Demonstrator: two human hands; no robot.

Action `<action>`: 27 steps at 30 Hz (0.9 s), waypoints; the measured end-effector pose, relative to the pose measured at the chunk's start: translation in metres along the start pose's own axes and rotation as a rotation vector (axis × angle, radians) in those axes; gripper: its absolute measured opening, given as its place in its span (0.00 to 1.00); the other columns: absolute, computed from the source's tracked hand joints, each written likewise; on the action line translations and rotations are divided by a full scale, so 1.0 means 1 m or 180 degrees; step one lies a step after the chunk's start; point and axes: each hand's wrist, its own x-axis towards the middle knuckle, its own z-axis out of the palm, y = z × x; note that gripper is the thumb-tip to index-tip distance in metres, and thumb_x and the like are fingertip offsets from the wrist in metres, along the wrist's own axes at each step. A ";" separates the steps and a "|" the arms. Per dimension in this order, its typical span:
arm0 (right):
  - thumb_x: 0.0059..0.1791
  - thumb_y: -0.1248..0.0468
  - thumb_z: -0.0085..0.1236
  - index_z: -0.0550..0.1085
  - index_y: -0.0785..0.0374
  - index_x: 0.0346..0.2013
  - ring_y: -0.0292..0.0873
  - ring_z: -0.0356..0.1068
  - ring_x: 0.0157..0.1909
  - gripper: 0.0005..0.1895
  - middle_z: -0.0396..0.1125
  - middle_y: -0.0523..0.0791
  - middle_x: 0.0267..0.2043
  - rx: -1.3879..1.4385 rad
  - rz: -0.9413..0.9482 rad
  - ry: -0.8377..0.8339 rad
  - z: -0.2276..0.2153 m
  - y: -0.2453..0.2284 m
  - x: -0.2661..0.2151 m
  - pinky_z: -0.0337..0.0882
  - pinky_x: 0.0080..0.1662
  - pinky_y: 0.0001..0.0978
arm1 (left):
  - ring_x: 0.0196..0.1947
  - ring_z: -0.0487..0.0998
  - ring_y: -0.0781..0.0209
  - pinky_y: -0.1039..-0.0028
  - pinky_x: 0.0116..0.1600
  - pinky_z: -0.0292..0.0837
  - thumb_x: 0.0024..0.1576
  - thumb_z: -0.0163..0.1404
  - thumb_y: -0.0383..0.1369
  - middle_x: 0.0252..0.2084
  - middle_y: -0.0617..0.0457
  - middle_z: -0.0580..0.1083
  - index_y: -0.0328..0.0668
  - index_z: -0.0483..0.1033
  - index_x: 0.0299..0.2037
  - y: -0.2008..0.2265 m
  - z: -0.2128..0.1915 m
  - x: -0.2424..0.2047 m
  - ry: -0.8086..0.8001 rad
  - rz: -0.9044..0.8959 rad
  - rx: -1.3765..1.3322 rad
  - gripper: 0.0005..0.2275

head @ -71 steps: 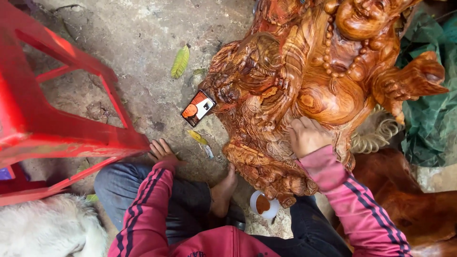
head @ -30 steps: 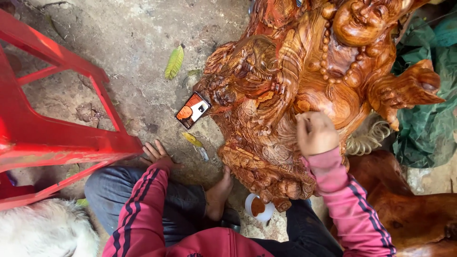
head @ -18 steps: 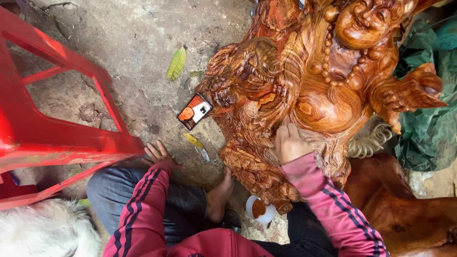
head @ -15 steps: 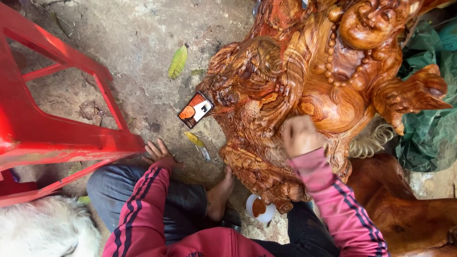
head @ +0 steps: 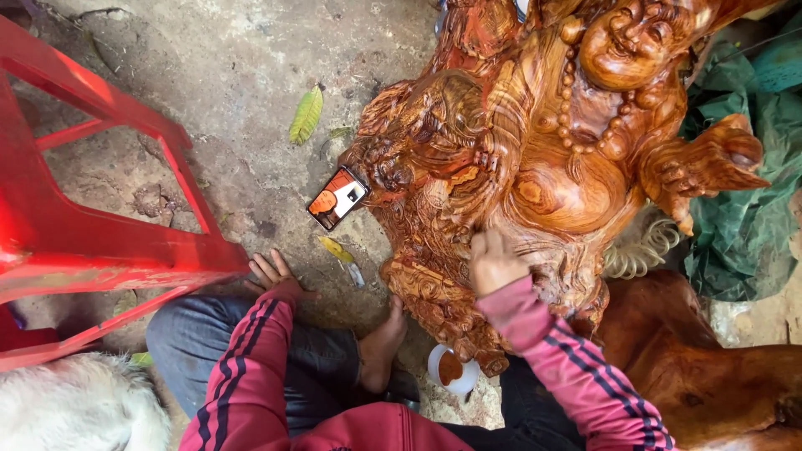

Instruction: The person is polishing an intricate wooden carving by rubbing its surface with their hands.

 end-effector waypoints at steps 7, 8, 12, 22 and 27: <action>0.49 0.58 0.56 0.65 0.55 0.42 0.57 0.73 0.25 0.11 0.63 0.45 0.36 0.0717 0.0657 0.0211 0.004 0.028 -0.007 0.75 0.27 0.53 | 0.78 0.23 0.40 0.31 0.74 0.20 0.07 0.67 0.57 0.78 0.38 0.29 0.52 0.25 0.76 -0.013 0.039 0.013 -0.0141 -0.0052 0.0272 0.80; 0.49 0.58 0.56 0.65 0.55 0.42 0.57 0.73 0.25 0.11 0.63 0.45 0.36 0.0708 0.0655 0.0221 -0.002 0.028 0.003 0.75 0.27 0.53 | 0.78 0.23 0.40 0.31 0.74 0.20 0.07 0.67 0.57 0.78 0.38 0.29 0.52 0.25 0.76 -0.013 0.040 0.014 -0.0135 -0.0051 0.0260 0.80; 0.52 0.61 0.54 0.71 0.51 0.35 0.47 0.75 0.29 0.02 0.65 0.38 0.45 0.0430 0.0473 0.0437 -0.033 0.016 0.034 0.79 0.32 0.38 | 0.78 0.23 0.39 0.32 0.73 0.20 0.08 0.67 0.61 0.78 0.38 0.29 0.51 0.25 0.76 -0.015 0.039 0.015 -0.0186 0.0005 0.0444 0.81; 0.54 0.64 0.45 0.69 0.60 0.62 0.51 0.67 0.53 0.21 0.57 0.51 0.57 0.0003 0.0480 -0.1095 -0.064 0.011 0.017 0.75 0.52 0.47 | 0.76 0.16 0.38 0.29 0.68 0.16 0.14 0.71 0.65 0.76 0.38 0.22 0.51 0.19 0.75 -0.018 0.034 0.026 -0.1053 0.0000 0.0598 0.82; 0.58 0.63 0.42 0.70 0.63 0.60 0.55 0.71 0.49 0.17 0.58 0.51 0.54 0.0439 0.0482 -0.0786 -0.073 0.009 0.017 0.80 0.43 0.49 | 0.76 0.20 0.37 0.30 0.70 0.18 0.12 0.72 0.63 0.77 0.36 0.25 0.49 0.21 0.76 -0.016 0.035 0.023 -0.0854 -0.0021 0.0601 0.83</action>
